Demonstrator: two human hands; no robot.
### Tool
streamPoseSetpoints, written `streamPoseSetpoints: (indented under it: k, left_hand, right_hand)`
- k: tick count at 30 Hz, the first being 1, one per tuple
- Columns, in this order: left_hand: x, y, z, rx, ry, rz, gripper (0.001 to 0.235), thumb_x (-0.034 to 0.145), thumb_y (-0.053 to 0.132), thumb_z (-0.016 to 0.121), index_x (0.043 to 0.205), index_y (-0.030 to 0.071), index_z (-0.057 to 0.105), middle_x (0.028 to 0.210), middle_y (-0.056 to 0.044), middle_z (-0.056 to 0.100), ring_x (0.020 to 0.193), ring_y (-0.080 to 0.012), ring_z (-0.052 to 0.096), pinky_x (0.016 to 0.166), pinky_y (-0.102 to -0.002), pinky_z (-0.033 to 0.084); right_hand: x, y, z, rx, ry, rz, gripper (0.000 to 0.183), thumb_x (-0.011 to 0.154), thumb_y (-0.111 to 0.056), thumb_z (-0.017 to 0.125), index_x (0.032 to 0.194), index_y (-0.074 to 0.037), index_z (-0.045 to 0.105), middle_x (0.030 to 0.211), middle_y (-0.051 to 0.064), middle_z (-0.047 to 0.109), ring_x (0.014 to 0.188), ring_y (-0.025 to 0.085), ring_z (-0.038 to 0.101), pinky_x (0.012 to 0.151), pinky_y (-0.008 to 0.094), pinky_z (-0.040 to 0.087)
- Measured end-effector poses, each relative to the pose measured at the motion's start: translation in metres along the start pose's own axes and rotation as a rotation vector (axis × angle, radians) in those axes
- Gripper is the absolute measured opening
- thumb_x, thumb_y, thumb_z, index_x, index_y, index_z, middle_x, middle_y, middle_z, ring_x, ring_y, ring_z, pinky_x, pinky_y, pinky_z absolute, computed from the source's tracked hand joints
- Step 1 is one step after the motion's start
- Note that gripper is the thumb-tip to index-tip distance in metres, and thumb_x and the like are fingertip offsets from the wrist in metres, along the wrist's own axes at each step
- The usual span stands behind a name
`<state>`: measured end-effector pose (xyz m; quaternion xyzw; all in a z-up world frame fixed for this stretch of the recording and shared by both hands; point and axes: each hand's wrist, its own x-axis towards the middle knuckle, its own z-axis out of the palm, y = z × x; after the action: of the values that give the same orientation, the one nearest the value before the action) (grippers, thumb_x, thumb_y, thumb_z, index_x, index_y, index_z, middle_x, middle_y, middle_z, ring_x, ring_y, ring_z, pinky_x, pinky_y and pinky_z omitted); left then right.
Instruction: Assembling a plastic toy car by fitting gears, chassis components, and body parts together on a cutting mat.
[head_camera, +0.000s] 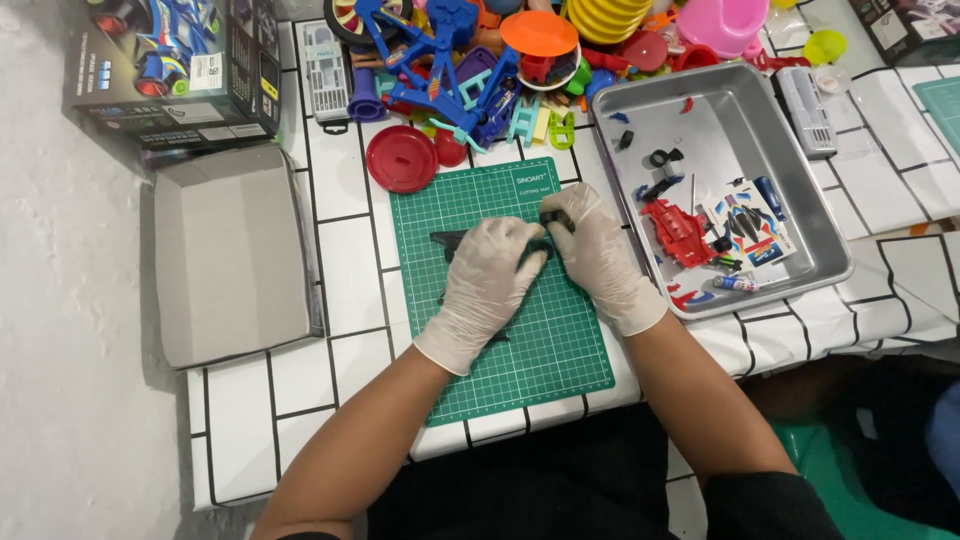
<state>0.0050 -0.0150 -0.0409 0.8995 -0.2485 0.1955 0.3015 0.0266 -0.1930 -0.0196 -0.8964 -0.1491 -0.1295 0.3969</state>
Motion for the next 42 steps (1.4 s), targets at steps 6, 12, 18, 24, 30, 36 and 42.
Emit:
streamPoseSetpoints:
  k: [6,12,18,24,30,36,42]
  left_hand:
    - [0.005,0.000,0.024,0.219,-0.131,-0.032,0.025,0.086,0.037,0.073,0.104,0.022,0.065,0.092,0.002,0.058,0.095,-0.0226,0.062,0.079,-0.038,0.052]
    - [0.004,-0.002,0.024,0.156,-0.117,-0.055,0.019,0.084,0.023,0.072,0.098,0.024,0.059,0.090,0.005,0.058,0.095,-0.0209,0.062,0.080,-0.036,0.052]
    - [-0.001,-0.003,0.021,0.226,-0.082,0.050,0.021,0.081,0.012,0.071,0.093,0.021,0.058,0.084,0.004,0.053,0.090,-0.0204,0.062,0.077,-0.032,0.052]
    - [0.000,-0.002,0.010,0.100,-0.101,0.072,0.020,0.083,0.011,0.071,0.094,0.019,0.056,0.087,0.002,0.057,0.092,-0.0201,0.064,0.081,-0.032,0.053]
    - [-0.003,0.006,-0.003,-0.006,-0.111,0.039,0.019,0.091,0.029,0.073,0.096,0.017,0.059,0.087,0.000,0.059,0.093,-0.0217,0.065,0.084,-0.035,0.054]
    - [-0.003,0.011,-0.009,-0.164,-0.152,-0.118,0.023,0.097,0.020,0.066,0.119,0.019,0.060,0.106,-0.002,0.070,0.106,-0.0214,0.067,0.094,-0.036,0.055]
    - [-0.004,-0.013,0.017,0.174,-0.097,0.017,0.013,0.092,0.022,0.070,0.104,0.023,0.068,0.094,0.003,0.064,0.095,-0.0201,0.064,0.081,-0.035,0.055]
  right_hand:
    - [-0.014,0.012,0.000,-0.038,-0.047,-0.037,0.036,0.082,0.002,0.069,0.112,-0.016,0.072,0.109,0.008,0.066,0.109,0.032,0.067,0.095,0.044,0.057]
    - [-0.025,0.022,-0.002,-0.171,-0.030,-0.019,0.037,0.084,-0.004,0.073,0.117,-0.021,0.073,0.109,0.004,0.071,0.111,0.027,0.068,0.098,0.040,0.056]
    - [-0.026,-0.007,-0.027,0.002,-0.055,0.105,0.039,0.088,0.002,0.061,0.119,-0.019,0.073,0.115,0.010,0.072,0.114,0.032,0.068,0.096,0.043,0.056]
    - [-0.024,-0.004,-0.025,-0.150,-0.158,-0.020,0.038,0.086,0.001,0.067,0.117,-0.020,0.074,0.111,0.008,0.072,0.113,0.032,0.068,0.098,0.044,0.055]
    - [-0.018,0.027,-0.005,-0.276,-0.118,-0.002,0.019,0.093,-0.014,0.071,0.107,-0.025,0.074,0.110,0.001,0.067,0.109,0.026,0.067,0.095,0.041,0.057]
    - [-0.017,0.018,-0.003,-0.313,-0.131,0.067,0.033,0.091,-0.017,0.073,0.122,-0.029,0.068,0.098,0.000,0.070,0.102,0.022,0.070,0.092,0.041,0.059]
    - [-0.019,0.015,-0.010,-0.188,-0.066,0.005,0.036,0.087,-0.010,0.074,0.119,-0.027,0.071,0.108,0.003,0.067,0.109,0.029,0.068,0.093,0.044,0.058]
